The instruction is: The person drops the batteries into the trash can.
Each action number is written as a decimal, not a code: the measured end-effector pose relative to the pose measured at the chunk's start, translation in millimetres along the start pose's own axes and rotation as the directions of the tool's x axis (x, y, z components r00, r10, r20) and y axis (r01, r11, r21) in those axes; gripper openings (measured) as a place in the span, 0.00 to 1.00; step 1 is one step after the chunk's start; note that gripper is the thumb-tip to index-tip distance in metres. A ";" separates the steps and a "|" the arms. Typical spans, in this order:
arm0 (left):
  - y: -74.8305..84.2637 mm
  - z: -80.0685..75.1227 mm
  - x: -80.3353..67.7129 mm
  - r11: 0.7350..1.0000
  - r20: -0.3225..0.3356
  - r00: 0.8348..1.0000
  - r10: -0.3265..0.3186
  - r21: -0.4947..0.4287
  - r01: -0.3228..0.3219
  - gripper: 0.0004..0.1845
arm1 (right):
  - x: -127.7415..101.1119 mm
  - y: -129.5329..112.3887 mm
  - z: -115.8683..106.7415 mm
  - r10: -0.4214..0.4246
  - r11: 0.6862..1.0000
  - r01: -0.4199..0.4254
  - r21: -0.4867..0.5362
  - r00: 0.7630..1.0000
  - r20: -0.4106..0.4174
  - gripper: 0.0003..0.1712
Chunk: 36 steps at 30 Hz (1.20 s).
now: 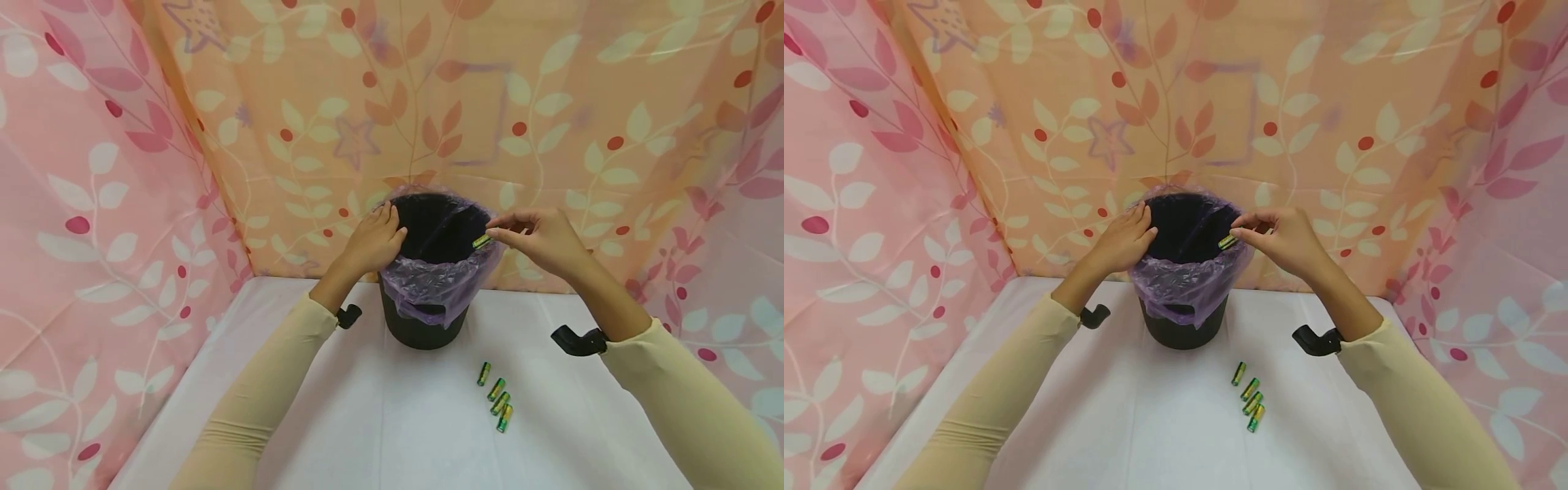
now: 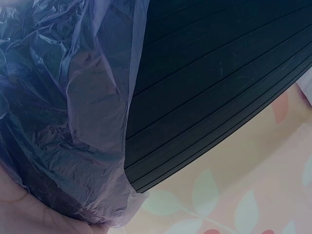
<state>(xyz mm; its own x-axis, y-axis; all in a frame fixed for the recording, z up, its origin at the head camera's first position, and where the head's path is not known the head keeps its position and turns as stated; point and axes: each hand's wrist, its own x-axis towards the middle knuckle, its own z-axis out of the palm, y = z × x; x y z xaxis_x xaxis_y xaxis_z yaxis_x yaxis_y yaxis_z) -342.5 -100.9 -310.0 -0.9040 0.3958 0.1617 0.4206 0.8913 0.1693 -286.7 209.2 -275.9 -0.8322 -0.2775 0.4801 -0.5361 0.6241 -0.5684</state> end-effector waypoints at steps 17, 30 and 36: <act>0.3 -0.2 -0.7 1.000 -0.003 1.000 0.003 0.002 -0.003 0.35 | 29.0 2.9 30.8 -0.039 0.996 0.043 -0.082 0.998 0.050 0.06; 1.6 -0.5 0.9 1.000 -0.004 1.000 -0.003 -0.008 0.003 0.35 | 31.6 6.2 41.9 -0.074 0.995 0.076 -0.060 0.997 0.038 0.06; -0.1 -0.3 1.2 1.000 -0.001 1.000 -0.003 -0.003 0.003 0.35 | 22.7 2.4 39.1 -0.057 0.998 0.057 -0.021 0.998 0.007 0.07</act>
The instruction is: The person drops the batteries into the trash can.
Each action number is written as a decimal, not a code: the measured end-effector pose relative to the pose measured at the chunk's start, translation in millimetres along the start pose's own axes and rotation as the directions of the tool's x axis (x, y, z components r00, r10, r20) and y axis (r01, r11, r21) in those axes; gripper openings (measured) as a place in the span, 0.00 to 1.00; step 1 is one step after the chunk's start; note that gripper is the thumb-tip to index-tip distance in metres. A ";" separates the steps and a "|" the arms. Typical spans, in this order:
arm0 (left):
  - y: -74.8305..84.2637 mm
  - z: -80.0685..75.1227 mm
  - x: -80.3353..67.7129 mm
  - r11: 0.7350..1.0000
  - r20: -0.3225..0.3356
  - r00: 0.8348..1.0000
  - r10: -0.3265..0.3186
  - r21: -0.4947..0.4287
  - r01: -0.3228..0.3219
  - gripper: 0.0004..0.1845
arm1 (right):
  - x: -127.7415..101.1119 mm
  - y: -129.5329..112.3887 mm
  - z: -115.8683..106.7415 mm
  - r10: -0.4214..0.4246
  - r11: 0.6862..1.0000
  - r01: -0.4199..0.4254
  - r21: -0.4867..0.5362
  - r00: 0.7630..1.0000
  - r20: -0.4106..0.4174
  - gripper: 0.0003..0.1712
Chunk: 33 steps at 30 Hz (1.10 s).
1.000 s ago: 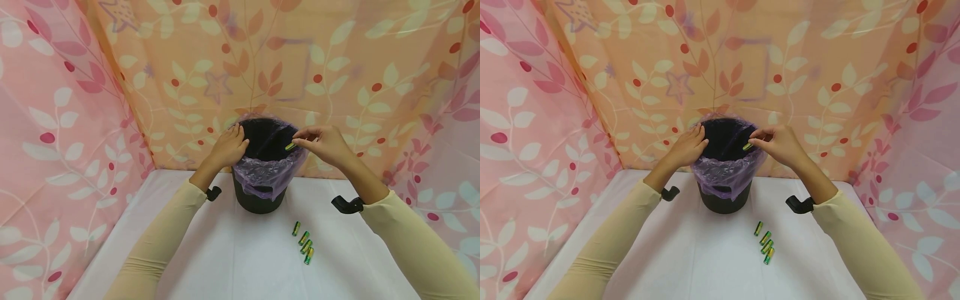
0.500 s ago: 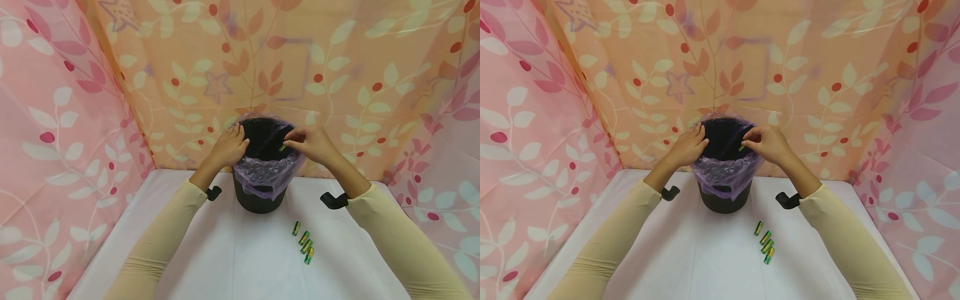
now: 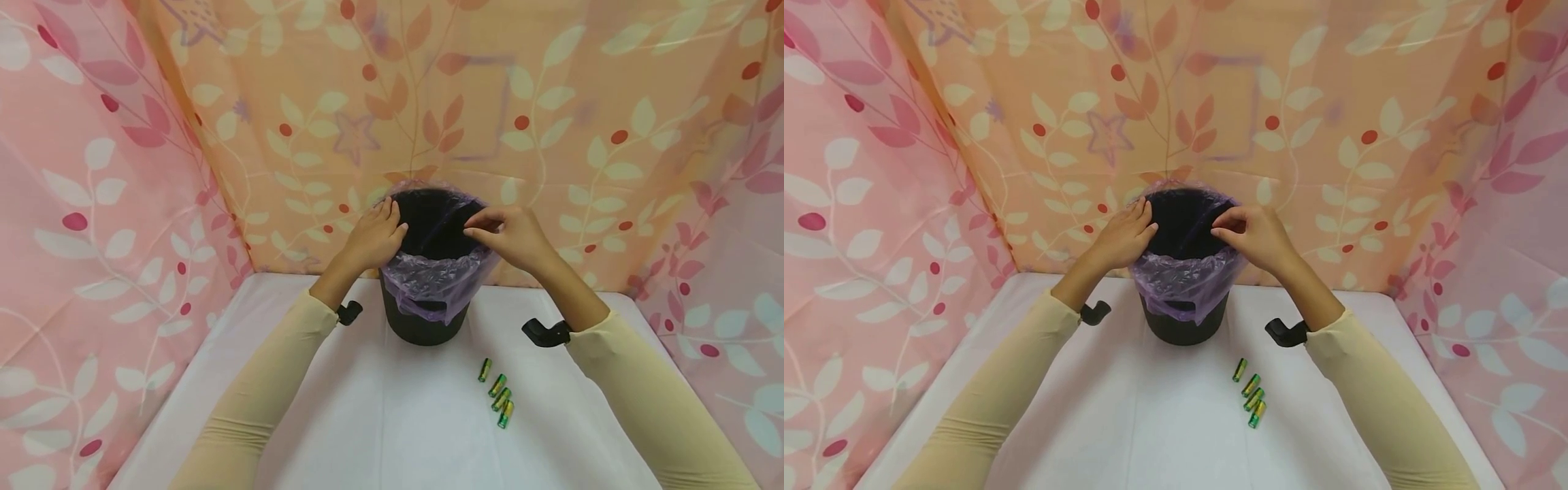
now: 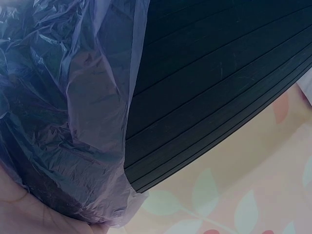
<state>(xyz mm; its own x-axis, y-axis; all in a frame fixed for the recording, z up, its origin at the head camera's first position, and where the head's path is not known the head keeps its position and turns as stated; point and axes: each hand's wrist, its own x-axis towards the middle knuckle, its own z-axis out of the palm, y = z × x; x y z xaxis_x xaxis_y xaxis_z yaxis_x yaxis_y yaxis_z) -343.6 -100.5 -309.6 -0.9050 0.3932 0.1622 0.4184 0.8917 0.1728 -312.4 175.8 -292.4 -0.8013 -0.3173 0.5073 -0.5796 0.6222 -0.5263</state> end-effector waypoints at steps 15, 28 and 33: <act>1.3 -2.2 -1.7 1.000 -0.003 1.000 0.002 -0.006 -0.002 0.35 | -48.8 -0.4 -9.5 -0.154 0.987 0.157 0.024 0.984 -0.093 0.05; 1.7 -2.6 -2.4 1.000 0.002 1.000 0.001 0.001 -0.001 0.35 | -98.2 4.6 -0.9 -0.186 0.982 0.184 -0.029 0.978 -0.092 0.08; 2.6 -3.0 -2.3 1.000 0.002 1.000 0.002 -0.004 -0.002 0.35 | -112.3 11.2 5.0 -0.159 0.987 0.159 -0.009 0.986 -0.059 0.09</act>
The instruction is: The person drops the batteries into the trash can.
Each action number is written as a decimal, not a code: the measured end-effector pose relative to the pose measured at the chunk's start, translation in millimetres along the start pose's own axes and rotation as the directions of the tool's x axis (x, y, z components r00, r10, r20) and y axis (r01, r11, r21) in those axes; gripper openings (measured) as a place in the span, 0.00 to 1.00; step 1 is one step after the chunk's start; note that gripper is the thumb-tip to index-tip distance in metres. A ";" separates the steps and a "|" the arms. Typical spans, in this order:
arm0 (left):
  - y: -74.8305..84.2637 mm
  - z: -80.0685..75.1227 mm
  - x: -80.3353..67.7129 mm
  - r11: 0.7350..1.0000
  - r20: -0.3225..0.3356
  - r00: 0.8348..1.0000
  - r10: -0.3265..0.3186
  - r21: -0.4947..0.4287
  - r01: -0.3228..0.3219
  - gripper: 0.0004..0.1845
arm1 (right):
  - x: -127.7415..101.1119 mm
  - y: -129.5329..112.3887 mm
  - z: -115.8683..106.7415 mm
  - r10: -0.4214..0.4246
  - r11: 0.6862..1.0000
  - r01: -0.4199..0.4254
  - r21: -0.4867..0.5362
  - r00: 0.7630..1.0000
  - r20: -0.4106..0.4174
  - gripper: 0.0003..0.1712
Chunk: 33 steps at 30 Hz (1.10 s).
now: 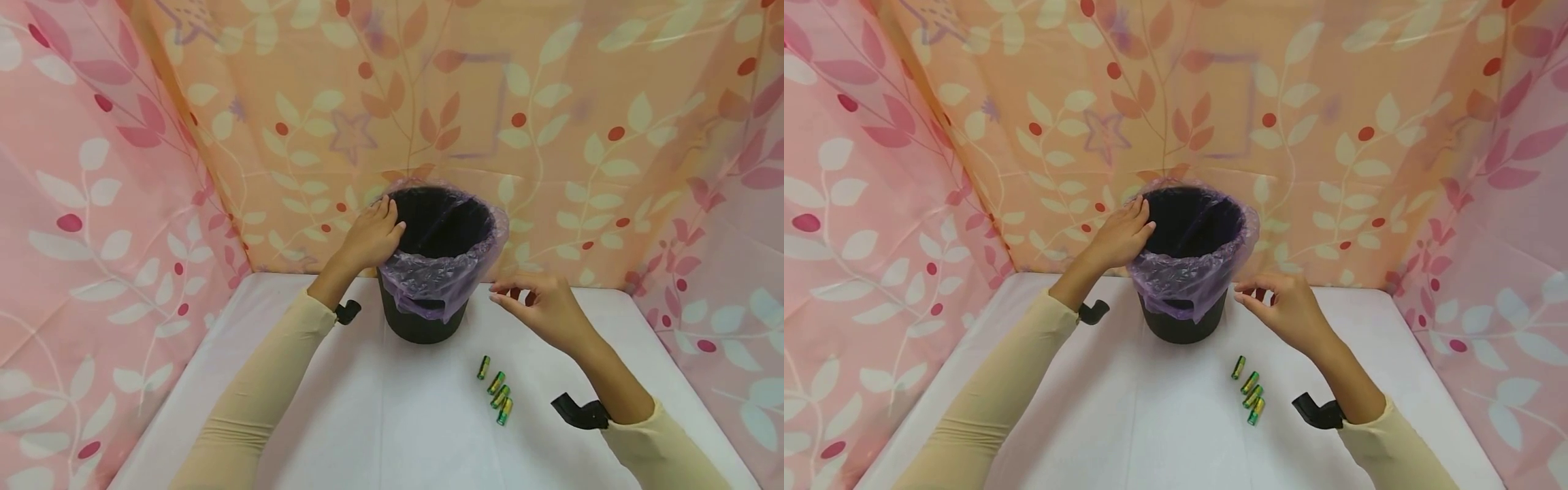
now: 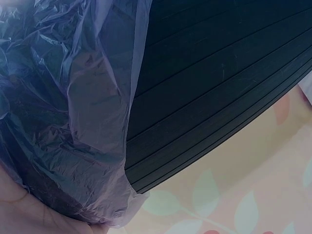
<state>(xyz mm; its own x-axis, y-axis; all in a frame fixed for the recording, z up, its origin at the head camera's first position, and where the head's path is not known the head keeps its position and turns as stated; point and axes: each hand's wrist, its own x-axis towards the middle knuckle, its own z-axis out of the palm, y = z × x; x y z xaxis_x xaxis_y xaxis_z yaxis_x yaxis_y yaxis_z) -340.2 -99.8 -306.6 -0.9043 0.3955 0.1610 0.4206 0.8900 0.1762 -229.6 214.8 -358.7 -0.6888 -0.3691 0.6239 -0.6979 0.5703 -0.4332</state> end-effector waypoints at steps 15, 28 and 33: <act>-0.2 0.0 0.2 1.000 0.005 1.000 -0.006 -0.008 0.006 0.35 | -46.9 14.4 13.7 0.073 0.997 -0.075 0.012 0.991 0.108 0.11; 0.0 1.2 0.1 1.000 0.004 1.000 -0.014 -0.015 0.014 0.35 | -82.7 26.5 23.5 0.096 0.987 -0.121 0.109 0.973 0.212 0.11; 0.3 0.5 -0.4 1.000 0.002 1.000 -0.012 -0.020 0.012 0.35 | -95.7 32.7 30.1 0.122 0.981 -0.154 0.115 0.962 0.244 0.13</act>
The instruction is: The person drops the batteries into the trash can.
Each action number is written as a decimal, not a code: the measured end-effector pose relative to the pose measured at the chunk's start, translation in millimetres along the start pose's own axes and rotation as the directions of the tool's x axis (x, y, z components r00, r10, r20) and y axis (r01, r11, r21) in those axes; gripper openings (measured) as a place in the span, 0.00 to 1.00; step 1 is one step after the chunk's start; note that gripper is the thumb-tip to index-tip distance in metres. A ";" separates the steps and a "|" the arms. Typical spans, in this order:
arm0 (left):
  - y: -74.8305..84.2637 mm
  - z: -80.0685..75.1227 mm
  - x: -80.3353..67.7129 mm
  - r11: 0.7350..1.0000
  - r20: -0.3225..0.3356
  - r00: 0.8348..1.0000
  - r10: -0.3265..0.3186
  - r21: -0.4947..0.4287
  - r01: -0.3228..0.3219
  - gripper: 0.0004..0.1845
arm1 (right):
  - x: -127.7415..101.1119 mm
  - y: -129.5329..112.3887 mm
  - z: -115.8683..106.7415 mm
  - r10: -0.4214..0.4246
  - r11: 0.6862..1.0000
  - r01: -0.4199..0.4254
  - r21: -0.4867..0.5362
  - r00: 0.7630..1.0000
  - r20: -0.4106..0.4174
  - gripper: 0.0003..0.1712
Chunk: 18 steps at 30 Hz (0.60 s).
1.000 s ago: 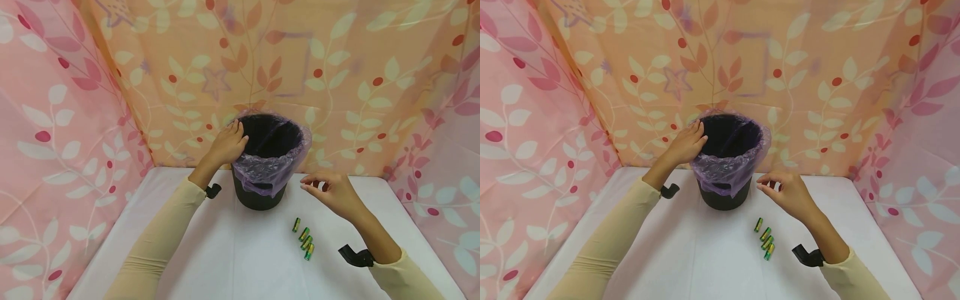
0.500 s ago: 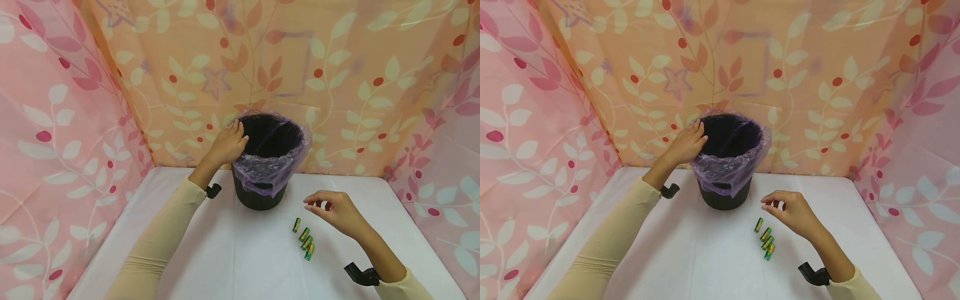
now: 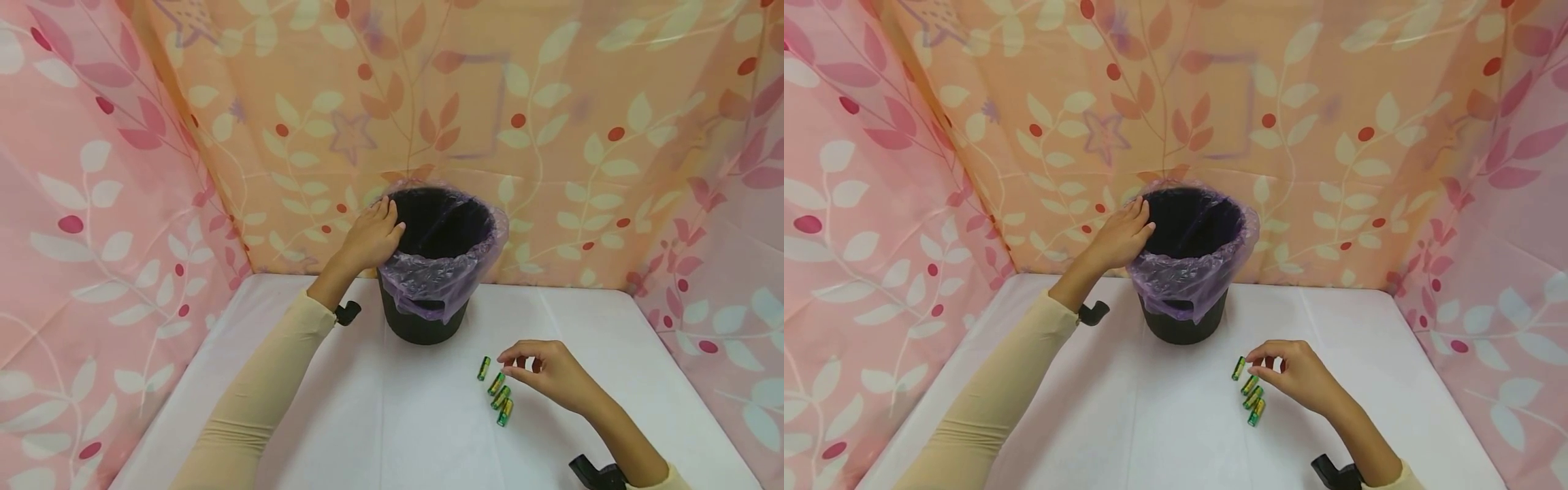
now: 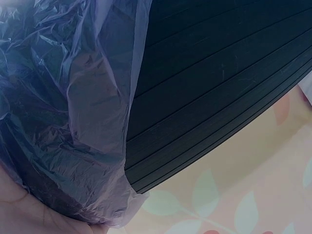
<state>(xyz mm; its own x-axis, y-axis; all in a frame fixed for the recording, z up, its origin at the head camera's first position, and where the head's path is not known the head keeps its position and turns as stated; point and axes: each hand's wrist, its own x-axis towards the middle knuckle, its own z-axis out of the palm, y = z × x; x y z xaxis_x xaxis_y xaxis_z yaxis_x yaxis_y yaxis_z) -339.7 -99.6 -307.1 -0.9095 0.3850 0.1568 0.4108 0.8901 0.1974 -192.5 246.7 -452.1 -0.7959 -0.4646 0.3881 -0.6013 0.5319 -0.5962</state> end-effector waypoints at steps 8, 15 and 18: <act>0.2 0.4 0.5 1.000 0.005 1.000 0.006 0.018 -0.006 0.35 | -13.2 10.8 12.6 0.056 0.996 -0.061 0.058 0.994 0.089 0.07; -0.7 1.2 2.1 1.000 0.008 1.000 0.003 0.022 -0.003 0.35 | -23.0 20.5 16.6 0.062 0.993 -0.072 0.088 0.992 0.114 0.06; -1.3 1.4 2.3 1.000 0.008 1.000 0.003 0.027 -0.003 0.35 | -26.1 26.3 17.3 0.075 0.993 -0.085 0.081 0.991 0.114 0.06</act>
<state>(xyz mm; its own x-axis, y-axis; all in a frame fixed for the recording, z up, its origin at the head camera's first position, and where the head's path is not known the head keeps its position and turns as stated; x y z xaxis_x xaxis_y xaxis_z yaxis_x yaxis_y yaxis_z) -342.5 -99.5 -308.3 -0.9088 0.3894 0.1499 0.4117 0.8951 0.1710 -186.3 260.6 -490.0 -0.8257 -0.5007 0.2599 -0.5242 0.5106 -0.6816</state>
